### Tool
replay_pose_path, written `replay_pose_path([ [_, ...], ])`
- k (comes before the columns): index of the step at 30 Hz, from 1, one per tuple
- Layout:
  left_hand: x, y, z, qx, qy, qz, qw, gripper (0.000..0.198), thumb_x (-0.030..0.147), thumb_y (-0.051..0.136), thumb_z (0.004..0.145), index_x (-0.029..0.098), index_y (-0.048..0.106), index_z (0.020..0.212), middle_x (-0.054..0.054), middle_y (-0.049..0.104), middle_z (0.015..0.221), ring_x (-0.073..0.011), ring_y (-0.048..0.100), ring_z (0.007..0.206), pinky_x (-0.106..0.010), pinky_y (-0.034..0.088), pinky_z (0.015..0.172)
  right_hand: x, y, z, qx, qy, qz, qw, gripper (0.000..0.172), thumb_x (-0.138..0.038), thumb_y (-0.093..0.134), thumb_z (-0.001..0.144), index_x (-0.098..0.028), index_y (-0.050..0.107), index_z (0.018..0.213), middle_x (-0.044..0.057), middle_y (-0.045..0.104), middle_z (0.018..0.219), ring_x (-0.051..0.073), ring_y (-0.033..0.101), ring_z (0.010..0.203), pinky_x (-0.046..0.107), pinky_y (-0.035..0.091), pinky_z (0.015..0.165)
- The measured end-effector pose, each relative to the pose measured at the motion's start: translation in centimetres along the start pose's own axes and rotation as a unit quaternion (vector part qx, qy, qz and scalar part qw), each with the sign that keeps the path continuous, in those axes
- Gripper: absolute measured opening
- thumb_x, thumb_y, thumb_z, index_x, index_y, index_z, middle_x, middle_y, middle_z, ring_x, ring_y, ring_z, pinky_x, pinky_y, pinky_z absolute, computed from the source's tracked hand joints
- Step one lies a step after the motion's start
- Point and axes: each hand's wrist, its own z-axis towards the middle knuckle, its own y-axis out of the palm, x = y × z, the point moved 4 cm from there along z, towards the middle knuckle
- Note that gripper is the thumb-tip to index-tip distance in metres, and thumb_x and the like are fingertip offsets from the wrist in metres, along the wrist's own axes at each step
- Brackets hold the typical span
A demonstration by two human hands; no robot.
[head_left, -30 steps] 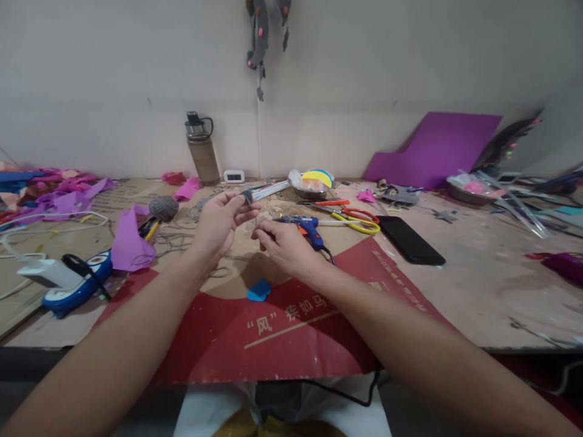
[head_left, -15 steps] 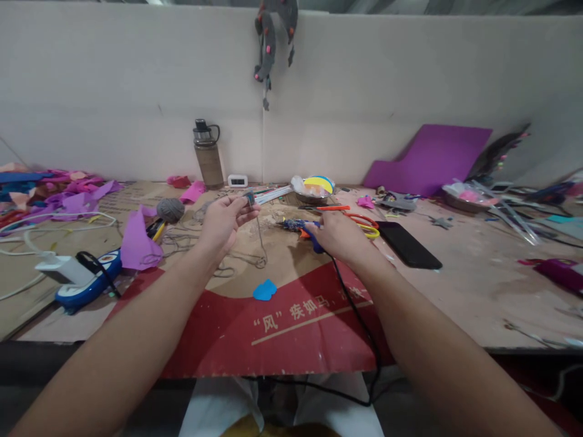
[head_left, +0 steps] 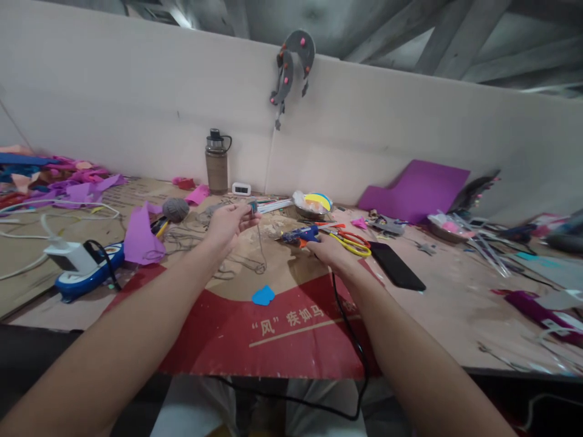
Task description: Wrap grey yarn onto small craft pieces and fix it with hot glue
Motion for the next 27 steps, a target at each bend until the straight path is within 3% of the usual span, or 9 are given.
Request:
replay_pose_path([
  [3,0.1,-0.1,0.0,0.008,-0.007,0.000,1.000,0.017,0.004,0.057,0.080,0.010,0.060,0.064,-0.008,0.067,0.060,-0.0111,0.064,0.054,-0.020,0.054,0.056,-0.3,-0.5,0.0,0.036,0.010,0.062,0.997,0.023,-0.027,0.056,0.069,-0.017,0.059,0.089,0.003,0.061,0.073,0.016,0.056,0.062,0.027,0.047,0.057],
  [6,0.2,0.0,-0.1,0.007,-0.009,0.003,1.000,0.015,0.004,0.057,0.079,0.010,0.061,0.065,-0.008,0.067,0.061,-0.0110,0.064,0.055,-0.021,0.054,0.057,-1.3,-0.9,-0.5,0.077,-0.024,0.227,0.971,0.033,-0.025,0.056,0.066,-0.020,0.050,0.098,0.002,0.061,0.086,0.014,0.056,0.065,0.029,0.051,0.058],
  [10,-0.1,-0.2,-0.1,0.015,-0.010,0.016,1.000,0.014,0.005,0.059,0.078,0.010,0.060,0.064,-0.009,0.068,0.063,-0.0112,0.064,0.055,-0.023,0.054,0.060,-3.7,-0.6,-1.9,0.020,-0.137,0.364,0.921,0.033,-0.029,0.056,0.072,-0.021,0.045,0.102,0.005,0.062,0.106,0.011,0.055,0.066,0.026,0.050,0.059],
  [14,-0.4,-0.4,0.1,0.015,-0.007,0.027,0.999,0.010,0.006,0.059,0.076,0.010,0.062,0.068,-0.009,0.068,0.064,-0.0119,0.065,0.056,-0.024,0.054,0.061,-5.2,-0.2,-3.3,0.005,-0.208,0.335,0.919,0.028,-0.036,0.053,0.081,-0.022,0.044,0.104,0.005,0.063,0.105,0.009,0.050,0.059,0.027,0.048,0.058],
  [21,-0.6,-0.2,0.0,0.013,-0.008,0.039,0.999,0.012,0.006,0.058,0.075,0.010,0.060,0.064,-0.007,0.066,0.059,-0.0127,0.065,0.055,-0.024,0.054,0.059,-5.5,0.5,-4.2,0.004,-0.281,0.219,0.935,0.029,-0.035,0.048,0.090,-0.021,0.045,0.114,0.006,0.063,0.098,0.013,0.052,0.065,0.029,0.048,0.060],
  [27,-0.7,0.0,-0.2,0.018,-0.003,0.050,0.999,0.012,0.005,0.059,0.074,0.011,0.060,0.063,-0.007,0.066,0.060,-0.0129,0.065,0.055,-0.025,0.054,0.060,-5.2,0.9,-4.0,0.021,-0.275,0.139,0.951,0.034,-0.033,0.048,0.091,-0.021,0.044,0.122,0.009,0.062,0.108,0.018,0.057,0.079,0.033,0.049,0.068],
])
